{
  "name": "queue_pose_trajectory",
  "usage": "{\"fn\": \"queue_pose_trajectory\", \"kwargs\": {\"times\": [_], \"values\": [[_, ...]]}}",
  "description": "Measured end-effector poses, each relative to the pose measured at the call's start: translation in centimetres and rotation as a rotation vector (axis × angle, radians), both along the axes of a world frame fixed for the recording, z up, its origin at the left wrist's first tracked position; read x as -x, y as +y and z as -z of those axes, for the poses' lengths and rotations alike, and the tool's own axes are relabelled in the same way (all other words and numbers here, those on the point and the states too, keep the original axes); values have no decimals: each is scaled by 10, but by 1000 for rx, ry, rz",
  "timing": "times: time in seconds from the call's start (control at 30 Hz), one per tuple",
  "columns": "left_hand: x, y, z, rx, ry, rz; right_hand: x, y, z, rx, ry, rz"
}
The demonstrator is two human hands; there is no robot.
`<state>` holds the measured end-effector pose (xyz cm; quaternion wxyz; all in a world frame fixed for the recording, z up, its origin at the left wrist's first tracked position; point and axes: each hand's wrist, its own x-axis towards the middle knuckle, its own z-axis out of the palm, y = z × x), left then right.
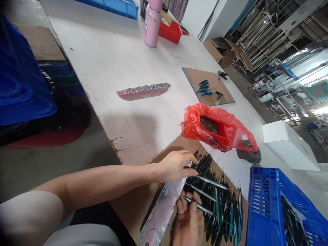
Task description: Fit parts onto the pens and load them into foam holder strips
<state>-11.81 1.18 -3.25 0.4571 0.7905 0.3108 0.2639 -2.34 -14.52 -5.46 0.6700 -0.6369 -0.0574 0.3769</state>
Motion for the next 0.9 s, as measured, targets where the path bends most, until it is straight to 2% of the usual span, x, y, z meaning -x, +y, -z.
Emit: {"fn": "queue_pose_trajectory", "kwargs": {"times": [0.33,0.67,0.8,0.9], "values": [[1,-1,-1,-3,16,10,-3,-2,6,30,20,-30],[-2,-2,1,17,-21,-29,0,5,-5,39,136,-7],[-2,0,-2,24,-16,-36,-5,0,2,61,112,49],[-2,0,-2,32,-24,-44,-10,-4,7,32,46,-21]]}}
